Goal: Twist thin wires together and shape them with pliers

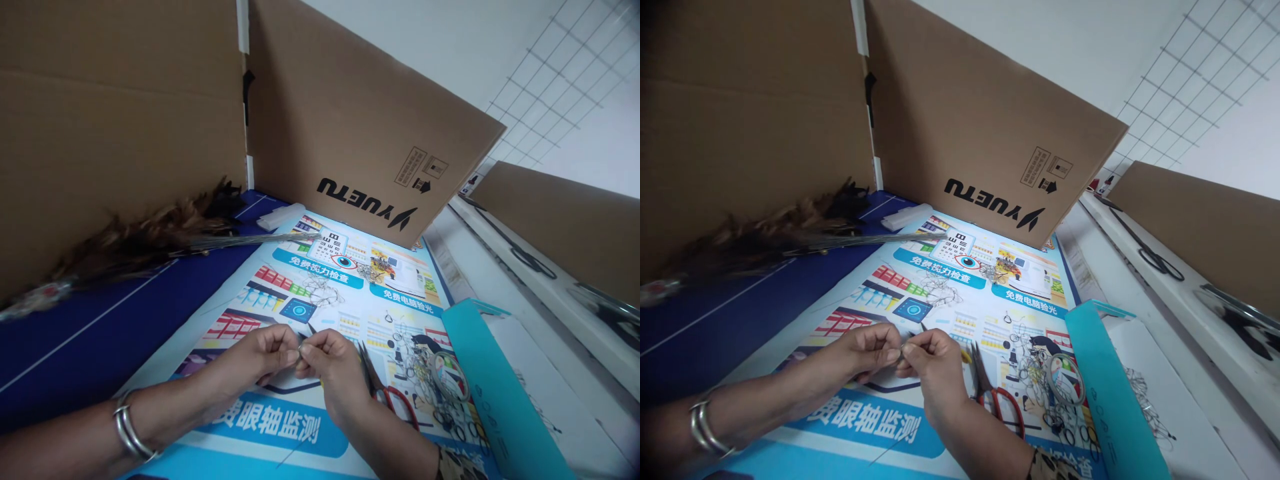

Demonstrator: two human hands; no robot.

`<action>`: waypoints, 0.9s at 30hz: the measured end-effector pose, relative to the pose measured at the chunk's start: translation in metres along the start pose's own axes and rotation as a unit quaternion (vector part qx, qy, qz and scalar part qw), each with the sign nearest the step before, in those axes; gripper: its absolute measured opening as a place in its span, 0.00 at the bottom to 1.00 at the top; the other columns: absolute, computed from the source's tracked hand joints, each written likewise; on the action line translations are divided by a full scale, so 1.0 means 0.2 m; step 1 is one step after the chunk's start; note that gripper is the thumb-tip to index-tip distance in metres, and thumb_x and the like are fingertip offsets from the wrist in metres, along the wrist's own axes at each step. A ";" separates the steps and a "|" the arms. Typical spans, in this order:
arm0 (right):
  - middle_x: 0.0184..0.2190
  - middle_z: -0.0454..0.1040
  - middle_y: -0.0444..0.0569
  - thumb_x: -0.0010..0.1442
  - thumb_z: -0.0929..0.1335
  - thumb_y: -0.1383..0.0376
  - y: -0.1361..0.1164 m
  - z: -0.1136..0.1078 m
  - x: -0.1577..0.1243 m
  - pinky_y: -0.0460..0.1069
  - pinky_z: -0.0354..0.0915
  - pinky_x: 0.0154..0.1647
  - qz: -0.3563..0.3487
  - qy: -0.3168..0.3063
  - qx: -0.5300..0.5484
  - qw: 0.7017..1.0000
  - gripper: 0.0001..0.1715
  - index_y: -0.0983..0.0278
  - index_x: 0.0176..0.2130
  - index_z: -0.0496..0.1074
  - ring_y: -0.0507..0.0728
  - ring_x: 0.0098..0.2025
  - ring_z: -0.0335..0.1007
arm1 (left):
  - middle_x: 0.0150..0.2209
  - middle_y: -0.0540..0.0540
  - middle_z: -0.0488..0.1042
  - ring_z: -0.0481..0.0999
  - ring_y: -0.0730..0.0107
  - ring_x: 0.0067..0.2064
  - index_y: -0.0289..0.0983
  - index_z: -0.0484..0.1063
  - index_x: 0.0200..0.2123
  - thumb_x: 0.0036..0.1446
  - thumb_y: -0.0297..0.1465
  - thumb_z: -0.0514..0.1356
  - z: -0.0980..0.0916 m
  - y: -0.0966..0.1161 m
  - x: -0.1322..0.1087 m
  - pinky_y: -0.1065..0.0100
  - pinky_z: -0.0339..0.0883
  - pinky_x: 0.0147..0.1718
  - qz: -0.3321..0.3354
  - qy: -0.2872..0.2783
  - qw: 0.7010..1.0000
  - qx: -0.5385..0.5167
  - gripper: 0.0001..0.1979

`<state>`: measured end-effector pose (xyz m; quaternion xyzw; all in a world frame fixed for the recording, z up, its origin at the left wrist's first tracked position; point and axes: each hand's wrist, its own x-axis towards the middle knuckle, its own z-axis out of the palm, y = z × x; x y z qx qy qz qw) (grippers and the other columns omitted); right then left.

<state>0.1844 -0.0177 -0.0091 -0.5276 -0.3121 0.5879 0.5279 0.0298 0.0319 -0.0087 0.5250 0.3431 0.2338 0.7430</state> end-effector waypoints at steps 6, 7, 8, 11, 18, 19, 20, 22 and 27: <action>0.20 0.74 0.44 0.45 0.77 0.58 0.00 0.01 -0.01 0.47 0.69 0.29 0.001 0.001 -0.001 1.000 0.18 0.66 0.28 0.71 0.51 0.23 0.69 | 0.24 0.55 0.68 0.54 0.78 0.22 0.38 0.63 0.30 0.55 0.48 0.62 -0.01 -0.07 0.02 0.73 0.46 0.20 0.018 -0.002 1.000 0.016 0.19; 0.20 0.74 0.44 0.45 0.77 0.58 0.00 0.01 -0.01 0.47 0.69 0.28 0.000 0.000 -0.004 1.000 0.18 0.66 0.28 0.71 0.51 0.23 0.69 | 0.24 0.55 0.68 0.54 0.78 0.22 0.39 0.62 0.30 0.56 0.48 0.61 -0.01 -0.08 0.02 0.73 0.46 0.20 0.018 0.002 1.000 0.016 0.19; 0.20 0.74 0.44 0.45 0.77 0.58 -0.01 0.01 -0.01 0.47 0.69 0.28 -0.003 -0.002 -0.007 1.000 0.18 0.66 0.27 0.70 0.51 0.23 0.69 | 0.24 0.55 0.67 0.54 0.78 0.22 0.39 0.62 0.30 0.56 0.48 0.61 -0.01 -0.08 0.02 0.73 0.46 0.20 0.019 0.006 1.000 0.016 0.19; 0.19 0.73 0.44 0.45 0.78 0.57 -0.01 0.01 -0.01 0.47 0.69 0.28 -0.011 -0.009 -0.017 1.000 0.19 0.65 0.27 0.70 0.51 0.22 0.69 | 0.23 0.56 0.66 0.54 0.78 0.22 0.39 0.62 0.30 0.57 0.47 0.61 -0.01 -0.10 0.02 0.73 0.47 0.20 0.016 0.011 1.000 0.016 0.19; 0.20 0.73 0.43 0.46 0.77 0.55 -0.01 0.00 0.00 0.47 0.68 0.28 -0.021 -0.024 -0.020 0.999 0.20 0.65 0.28 0.70 0.51 0.22 0.68 | 0.22 0.57 0.64 0.52 0.77 0.21 0.40 0.62 0.29 0.54 0.49 0.61 -0.02 -0.05 0.01 0.72 0.44 0.20 0.001 -0.001 0.999 0.034 0.20; 0.20 0.73 0.43 0.46 0.77 0.55 -0.02 0.00 0.00 0.47 0.68 0.27 -0.017 -0.034 -0.026 0.999 0.20 0.65 0.28 0.70 0.50 0.22 0.68 | 0.22 0.57 0.63 0.51 0.77 0.21 0.40 0.62 0.29 0.53 0.49 0.61 -0.03 -0.02 0.01 0.72 0.44 0.20 -0.003 -0.009 0.999 0.050 0.19; 0.19 0.73 0.43 0.46 0.77 0.54 -0.03 -0.01 0.01 0.47 0.67 0.27 -0.008 -0.049 -0.040 0.998 0.20 0.65 0.29 0.71 0.50 0.21 0.68 | 0.22 0.57 0.61 0.51 0.77 0.22 0.39 0.63 0.28 0.53 0.47 0.62 -0.05 0.01 0.01 0.72 0.43 0.20 -0.005 -0.019 0.997 0.073 0.18; 0.19 0.73 0.43 0.47 0.76 0.52 -0.07 -0.03 0.01 0.47 0.65 0.27 0.012 -0.090 -0.102 0.991 0.20 0.65 0.31 0.73 0.51 0.21 0.67 | 0.21 0.57 0.58 0.53 0.76 0.23 0.38 0.65 0.26 0.52 0.42 0.63 -0.10 0.08 0.01 0.72 0.46 0.22 0.021 -0.039 0.990 0.133 0.15; 0.27 0.74 0.44 0.54 0.74 0.52 -0.20 -0.09 -0.04 0.45 0.59 0.29 -0.084 -0.286 -0.465 0.834 0.16 0.62 0.31 0.78 0.52 0.29 0.69 | 0.23 0.53 0.67 0.64 0.71 0.27 0.39 0.70 0.26 0.51 0.32 0.59 -0.26 0.18 0.02 0.72 0.53 0.26 0.046 -0.031 0.945 0.321 0.04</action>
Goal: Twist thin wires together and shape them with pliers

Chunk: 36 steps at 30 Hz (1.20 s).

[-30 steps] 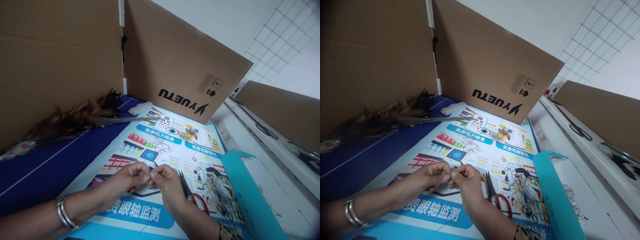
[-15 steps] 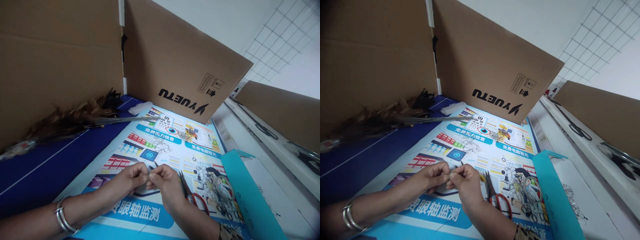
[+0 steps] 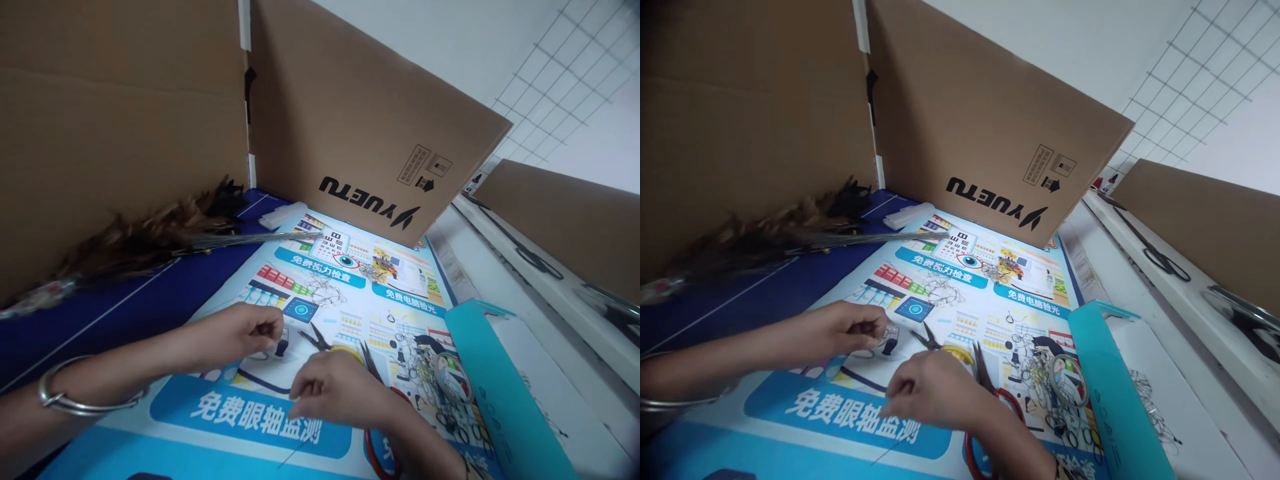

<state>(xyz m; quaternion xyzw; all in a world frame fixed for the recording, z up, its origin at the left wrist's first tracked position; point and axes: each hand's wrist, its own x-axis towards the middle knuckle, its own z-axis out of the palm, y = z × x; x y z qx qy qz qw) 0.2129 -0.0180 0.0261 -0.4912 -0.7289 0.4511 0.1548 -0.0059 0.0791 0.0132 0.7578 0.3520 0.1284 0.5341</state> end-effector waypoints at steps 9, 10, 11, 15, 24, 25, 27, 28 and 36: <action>0.32 0.76 0.44 0.57 0.74 0.56 -0.01 0.06 -0.05 0.46 0.55 0.31 -0.074 -0.126 -0.355 0.923 0.10 0.60 0.34 0.77 0.55 0.36 0.70 | 0.19 0.53 0.70 0.64 0.69 0.21 0.41 0.73 0.24 0.46 0.29 0.56 -0.06 -0.06 0.03 0.70 0.45 0.21 -0.038 -0.013 0.991 0.130 0.06; 0.32 0.76 0.44 0.58 0.73 0.56 -0.01 0.07 -0.06 0.46 0.54 0.30 -0.074 -0.128 -0.362 0.920 0.10 0.60 0.32 0.76 0.55 0.36 0.70 | 0.20 0.53 0.71 0.65 0.69 0.22 0.41 0.73 0.24 0.46 0.29 0.56 -0.06 -0.07 0.03 0.70 0.46 0.22 -0.028 -0.010 0.990 0.137 0.06; 0.31 0.77 0.44 0.58 0.73 0.57 -0.01 0.08 -0.06 0.47 0.54 0.29 -0.074 -0.131 -0.369 0.917 0.10 0.60 0.32 0.76 0.54 0.35 0.70 | 0.21 0.52 0.72 0.66 0.68 0.24 0.42 0.73 0.24 0.47 0.29 0.56 -0.06 -0.08 0.03 0.70 0.47 0.23 -0.016 -0.007 0.989 0.148 0.06; 0.30 0.77 0.45 0.58 0.73 0.58 -0.02 0.06 -0.05 0.47 0.53 0.28 -0.083 -0.128 -0.359 0.921 0.10 0.62 0.31 0.76 0.54 0.33 0.69 | 0.29 0.49 0.76 0.72 0.63 0.31 0.42 0.74 0.26 0.50 0.29 0.56 -0.05 -0.09 0.04 0.69 0.53 0.28 0.003 0.011 0.973 0.232 0.07; 0.22 0.69 0.39 0.54 0.73 0.61 0.08 -0.02 0.03 0.43 0.56 0.25 0.035 -0.026 0.118 0.992 0.09 0.63 0.28 0.74 0.49 0.23 0.63 | 0.34 0.44 0.77 0.75 0.57 0.36 0.40 0.75 0.29 0.56 0.29 0.55 0.15 0.07 -0.08 0.65 0.57 0.32 0.022 -0.003 0.952 0.305 0.09; 0.21 0.68 0.39 0.53 0.73 0.59 0.09 -0.02 0.03 0.43 0.55 0.24 0.055 -0.009 0.176 0.983 0.10 0.63 0.28 0.73 0.48 0.22 0.61 | 0.34 0.44 0.78 0.76 0.55 0.36 0.41 0.76 0.31 0.54 0.31 0.57 0.20 0.07 -0.10 0.64 0.58 0.32 0.020 -0.013 0.956 0.292 0.07; 0.20 0.68 0.39 0.49 0.74 0.57 0.12 -0.01 0.04 0.43 0.55 0.23 0.072 0.009 0.253 0.965 0.13 0.64 0.27 0.73 0.48 0.22 0.60 | 0.38 0.43 0.79 0.77 0.51 0.40 0.42 0.77 0.36 0.52 0.33 0.62 0.30 0.07 -0.13 0.63 0.61 0.35 0.038 -0.026 0.966 0.256 0.08; 0.20 0.68 0.39 0.46 0.75 0.57 0.12 0.00 0.05 0.43 0.56 0.24 0.072 0.007 0.276 0.958 0.15 0.65 0.26 0.73 0.48 0.22 0.60 | 0.39 0.42 0.79 0.77 0.49 0.42 0.41 0.77 0.38 0.52 0.34 0.63 0.34 0.08 -0.15 0.61 0.62 0.36 0.041 -0.025 0.967 0.251 0.10; 0.18 0.69 0.39 0.42 0.78 0.60 0.16 -0.02 0.06 0.42 0.56 0.19 0.091 -0.019 0.346 0.934 0.17 0.67 0.29 0.73 0.46 0.18 0.60 | 0.42 0.40 0.80 0.78 0.49 0.44 0.37 0.78 0.41 0.54 0.24 0.62 0.47 0.15 -0.19 0.59 0.68 0.38 0.063 -0.083 0.921 0.374 0.10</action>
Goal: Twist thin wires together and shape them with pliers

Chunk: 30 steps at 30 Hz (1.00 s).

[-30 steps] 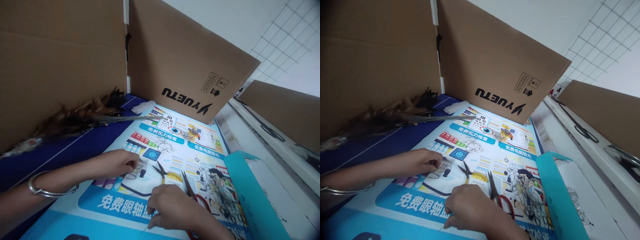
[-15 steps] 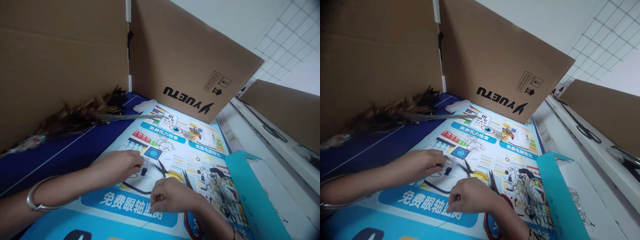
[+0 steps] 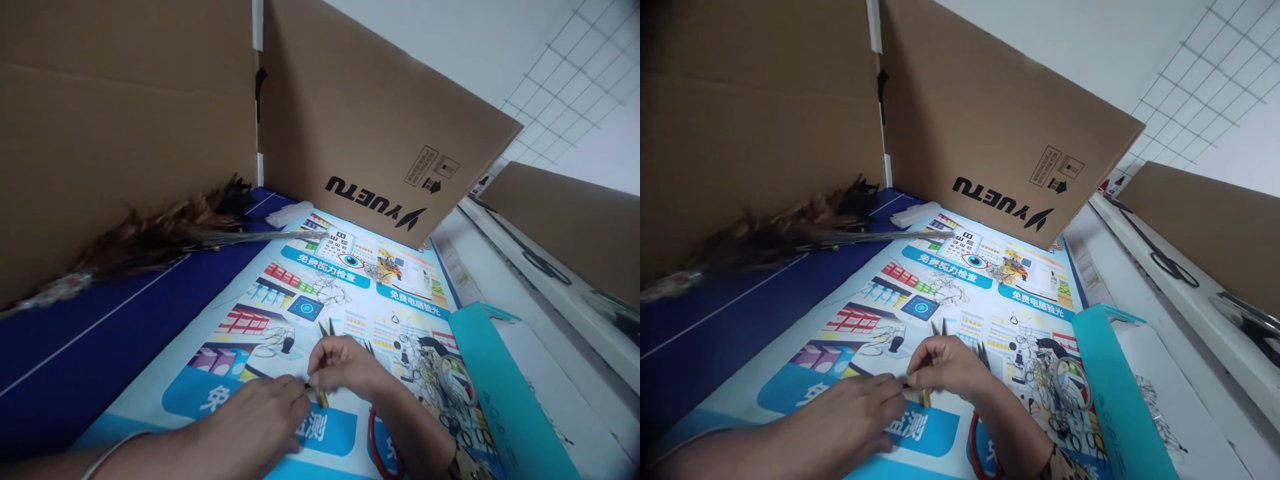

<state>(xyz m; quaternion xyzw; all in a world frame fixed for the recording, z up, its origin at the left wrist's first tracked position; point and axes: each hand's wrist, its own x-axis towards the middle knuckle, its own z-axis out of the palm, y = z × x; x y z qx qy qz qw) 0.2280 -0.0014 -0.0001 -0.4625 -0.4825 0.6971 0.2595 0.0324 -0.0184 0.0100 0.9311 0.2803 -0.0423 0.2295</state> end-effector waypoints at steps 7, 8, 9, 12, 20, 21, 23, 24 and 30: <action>0.17 0.68 0.38 0.42 0.79 0.58 0.03 0.00 0.01 0.41 0.56 0.18 0.005 0.004 -0.014 1.000 0.20 0.67 0.30 0.74 0.46 0.17 0.60 | 0.34 0.44 0.81 0.79 0.57 0.34 0.37 0.78 0.36 0.53 0.20 0.61 0.15 0.02 -0.01 0.63 0.63 0.28 0.086 0.105 0.977 0.164 0.10; 0.17 0.68 0.38 0.41 0.79 0.57 0.03 0.01 0.01 0.41 0.56 0.18 0.007 0.006 -0.018 1.000 0.21 0.67 0.30 0.74 0.46 0.17 0.60 | 0.33 0.44 0.81 0.78 0.57 0.33 0.37 0.78 0.35 0.52 0.20 0.61 0.16 0.02 -0.02 0.63 0.63 0.27 0.093 0.114 0.973 0.176 0.09; 0.17 0.68 0.38 0.41 0.79 0.57 0.03 0.01 0.01 0.41 0.56 0.18 0.008 0.007 -0.022 1.000 0.21 0.67 0.30 0.73 0.46 0.17 0.60 | 0.31 0.44 0.80 0.78 0.57 0.32 0.38 0.78 0.34 0.52 0.21 0.62 0.17 0.02 -0.02 0.62 0.62 0.26 0.094 0.121 0.971 0.185 0.08; 0.17 0.68 0.38 0.42 0.78 0.57 0.03 0.01 0.02 0.42 0.56 0.19 0.007 0.008 -0.031 0.999 0.20 0.66 0.30 0.73 0.47 0.18 0.60 | 0.29 0.44 0.79 0.77 0.57 0.30 0.37 0.78 0.33 0.51 0.21 0.62 0.17 0.01 -0.03 0.63 0.60 0.24 0.089 0.125 0.970 0.190 0.08; 0.25 0.72 0.42 0.53 0.69 0.69 -0.05 0.03 -0.06 0.43 0.60 0.28 -0.066 -0.011 -0.266 0.961 0.05 0.65 0.33 0.76 0.49 0.26 0.66 | 0.33 0.42 0.81 0.80 0.57 0.32 0.35 0.77 0.34 0.48 0.14 0.56 0.02 -0.09 0.00 0.65 0.63 0.27 0.035 0.016 0.994 0.101 0.16; 0.26 0.73 0.42 0.53 0.69 0.70 -0.07 0.03 -0.07 0.43 0.60 0.30 -0.090 -0.021 -0.327 0.941 0.06 0.65 0.33 0.77 0.49 0.28 0.67 | 0.33 0.41 0.81 0.80 0.56 0.32 0.35 0.77 0.34 0.49 0.16 0.56 0.00 -0.11 0.00 0.65 0.63 0.27 0.028 0.019 0.996 0.080 0.14; 0.27 0.74 0.42 0.55 0.68 0.71 -0.11 0.04 -0.09 0.43 0.59 0.32 -0.121 -0.051 -0.416 0.900 0.06 0.64 0.33 0.77 0.50 0.30 0.67 | 0.33 0.41 0.80 0.79 0.56 0.33 0.36 0.76 0.35 0.53 0.20 0.56 -0.05 -0.15 -0.01 0.65 0.63 0.29 0.019 0.046 0.998 0.032 0.11; 0.28 0.75 0.43 0.56 0.69 0.71 -0.12 0.05 -0.10 0.43 0.59 0.33 -0.128 -0.062 -0.445 0.884 0.06 0.64 0.34 0.78 0.50 0.30 0.68 | 0.34 0.42 0.80 0.79 0.57 0.34 0.37 0.76 0.36 0.55 0.22 0.55 -0.07 -0.16 -0.02 0.65 0.64 0.30 0.020 0.062 0.998 0.011 0.11; 0.32 0.79 0.46 0.61 0.67 0.68 -0.14 0.10 -0.10 0.42 0.59 0.34 -0.110 -0.050 -0.501 0.857 0.09 0.65 0.37 0.79 0.51 0.33 0.72 | 0.37 0.44 0.80 0.79 0.56 0.37 0.40 0.75 0.38 0.57 0.25 0.53 -0.16 -0.19 -0.02 0.65 0.63 0.32 0.003 0.056 0.998 -0.019 0.12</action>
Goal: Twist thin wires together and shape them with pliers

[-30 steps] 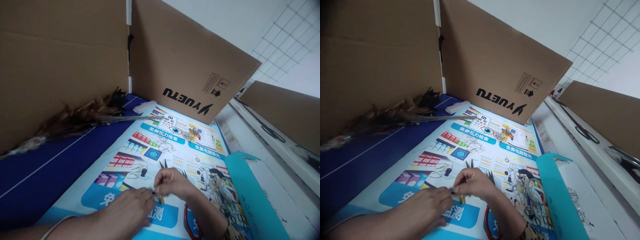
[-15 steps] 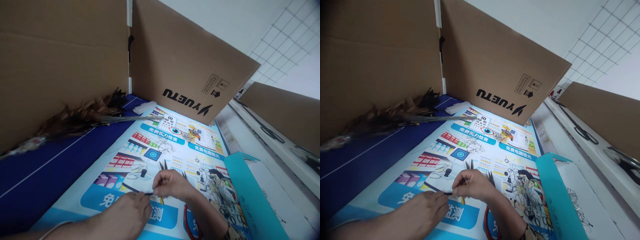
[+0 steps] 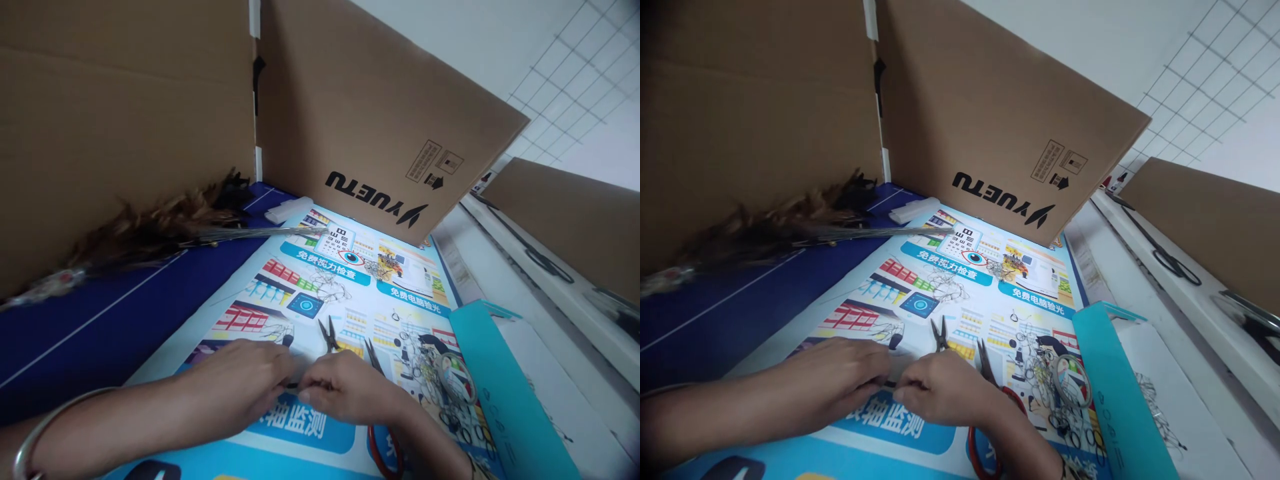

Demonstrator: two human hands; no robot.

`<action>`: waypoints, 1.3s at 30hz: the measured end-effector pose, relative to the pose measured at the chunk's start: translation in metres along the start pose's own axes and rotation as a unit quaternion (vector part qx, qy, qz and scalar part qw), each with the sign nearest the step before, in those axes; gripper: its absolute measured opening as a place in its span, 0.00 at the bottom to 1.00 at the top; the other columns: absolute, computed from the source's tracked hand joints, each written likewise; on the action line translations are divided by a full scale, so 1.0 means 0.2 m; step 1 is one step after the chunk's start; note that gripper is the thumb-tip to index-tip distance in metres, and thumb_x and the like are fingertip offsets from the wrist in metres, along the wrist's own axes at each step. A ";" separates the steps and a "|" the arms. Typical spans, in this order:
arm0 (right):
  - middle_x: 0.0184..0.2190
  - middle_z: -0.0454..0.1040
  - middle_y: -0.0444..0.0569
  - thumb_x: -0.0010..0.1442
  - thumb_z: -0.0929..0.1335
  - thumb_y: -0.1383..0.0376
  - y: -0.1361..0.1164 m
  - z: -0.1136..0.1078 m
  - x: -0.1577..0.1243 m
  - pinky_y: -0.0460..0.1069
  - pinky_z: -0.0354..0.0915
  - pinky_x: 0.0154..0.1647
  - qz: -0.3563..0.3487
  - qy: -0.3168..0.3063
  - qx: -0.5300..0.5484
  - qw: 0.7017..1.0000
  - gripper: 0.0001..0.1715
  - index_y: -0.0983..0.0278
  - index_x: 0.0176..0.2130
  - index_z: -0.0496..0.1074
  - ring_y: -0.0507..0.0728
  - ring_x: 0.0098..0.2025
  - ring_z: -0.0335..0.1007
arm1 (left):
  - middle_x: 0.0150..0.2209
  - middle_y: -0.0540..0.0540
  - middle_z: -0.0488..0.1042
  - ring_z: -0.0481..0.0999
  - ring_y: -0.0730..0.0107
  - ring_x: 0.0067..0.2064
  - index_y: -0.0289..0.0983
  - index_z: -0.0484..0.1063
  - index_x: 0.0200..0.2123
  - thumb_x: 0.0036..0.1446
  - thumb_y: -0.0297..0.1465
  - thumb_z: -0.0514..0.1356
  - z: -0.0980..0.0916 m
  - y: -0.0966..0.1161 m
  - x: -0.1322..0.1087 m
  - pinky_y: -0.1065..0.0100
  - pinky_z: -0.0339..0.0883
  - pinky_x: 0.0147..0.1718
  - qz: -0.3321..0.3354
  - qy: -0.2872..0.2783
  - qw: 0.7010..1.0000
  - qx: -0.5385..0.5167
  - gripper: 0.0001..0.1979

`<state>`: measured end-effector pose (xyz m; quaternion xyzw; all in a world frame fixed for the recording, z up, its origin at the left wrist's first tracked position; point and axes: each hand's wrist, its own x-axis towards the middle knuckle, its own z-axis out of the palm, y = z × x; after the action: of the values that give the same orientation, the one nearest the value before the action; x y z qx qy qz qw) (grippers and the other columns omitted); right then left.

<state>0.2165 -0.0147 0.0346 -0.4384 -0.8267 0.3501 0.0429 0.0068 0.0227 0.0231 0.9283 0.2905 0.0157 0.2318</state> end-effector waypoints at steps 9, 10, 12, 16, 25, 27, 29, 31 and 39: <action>0.35 0.79 0.45 0.63 0.64 0.70 -0.06 0.00 0.00 0.43 0.62 0.38 0.062 0.058 -0.031 0.996 0.11 0.62 0.36 0.76 0.53 0.37 0.74 | 0.37 0.43 0.79 0.79 0.55 0.38 0.39 0.75 0.37 0.62 0.26 0.50 -0.01 0.01 0.01 0.63 0.63 0.33 -0.021 -0.006 1.000 -0.003 0.13; 0.35 0.79 0.45 0.63 0.64 0.70 -0.06 0.00 0.00 0.43 0.62 0.38 0.067 0.064 -0.044 0.995 0.10 0.62 0.36 0.76 0.53 0.37 0.74 | 0.37 0.43 0.79 0.79 0.55 0.38 0.40 0.75 0.38 0.63 0.26 0.50 -0.01 0.01 0.02 0.63 0.63 0.33 -0.013 -0.003 1.000 -0.002 0.13; 0.33 0.79 0.45 0.63 0.64 0.70 -0.07 0.00 0.00 0.44 0.61 0.37 0.071 0.073 -0.079 0.992 0.10 0.63 0.34 0.75 0.53 0.36 0.74 | 0.37 0.44 0.79 0.79 0.57 0.38 0.40 0.75 0.39 0.63 0.26 0.50 -0.01 0.00 0.03 0.64 0.63 0.32 -0.001 -0.001 1.000 0.009 0.14; 0.32 0.78 0.46 0.64 0.63 0.69 -0.07 0.02 0.01 0.45 0.60 0.35 0.062 0.077 -0.143 0.985 0.11 0.63 0.33 0.73 0.54 0.35 0.72 | 0.35 0.46 0.78 0.78 0.60 0.36 0.40 0.76 0.37 0.61 0.21 0.51 0.00 0.00 0.04 0.65 0.62 0.31 0.001 0.011 0.999 0.053 0.15; 0.31 0.73 0.50 0.61 0.64 0.70 -0.05 0.13 0.02 0.49 0.59 0.30 0.069 0.104 -0.270 0.955 0.10 0.64 0.30 0.73 0.57 0.32 0.67 | 0.34 0.46 0.78 0.76 0.60 0.36 0.40 0.77 0.33 0.56 0.18 0.61 0.06 0.02 0.03 0.64 0.64 0.32 0.054 0.076 0.985 0.142 0.11; 0.30 0.73 0.50 0.60 0.64 0.71 -0.05 0.14 0.03 0.49 0.59 0.30 0.068 0.094 -0.273 0.955 0.09 0.64 0.32 0.74 0.57 0.32 0.67 | 0.34 0.46 0.78 0.76 0.60 0.37 0.39 0.78 0.33 0.56 0.19 0.62 0.06 0.03 0.04 0.63 0.65 0.34 0.049 0.073 0.983 0.162 0.09; 0.31 0.73 0.50 0.59 0.65 0.72 -0.05 0.15 0.03 0.49 0.60 0.31 0.072 0.085 -0.273 0.955 0.08 0.64 0.33 0.74 0.58 0.34 0.68 | 0.34 0.45 0.79 0.76 0.59 0.37 0.39 0.78 0.32 0.56 0.19 0.63 0.07 0.03 0.04 0.62 0.66 0.35 0.043 0.063 0.981 0.178 0.09; 0.32 0.73 0.51 0.60 0.65 0.73 -0.06 0.15 0.03 0.50 0.61 0.32 0.081 0.076 -0.279 0.954 0.08 0.65 0.34 0.75 0.59 0.36 0.68 | 0.34 0.45 0.79 0.76 0.59 0.37 0.38 0.78 0.32 0.56 0.18 0.62 0.07 0.04 0.04 0.62 0.66 0.35 0.044 0.052 0.980 0.185 0.10; 0.34 0.74 0.52 0.60 0.65 0.74 -0.07 0.15 0.03 0.51 0.64 0.36 0.079 0.069 -0.277 0.955 0.08 0.66 0.36 0.74 0.60 0.37 0.69 | 0.33 0.45 0.79 0.75 0.60 0.35 0.38 0.77 0.32 0.54 0.15 0.60 0.10 0.03 0.03 0.62 0.63 0.33 0.058 0.073 0.974 0.207 0.13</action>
<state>0.1912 -0.0322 0.0197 -0.5202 -0.8489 0.0790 -0.0510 0.0189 0.0126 0.0077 0.9675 0.2498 0.0367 0.0115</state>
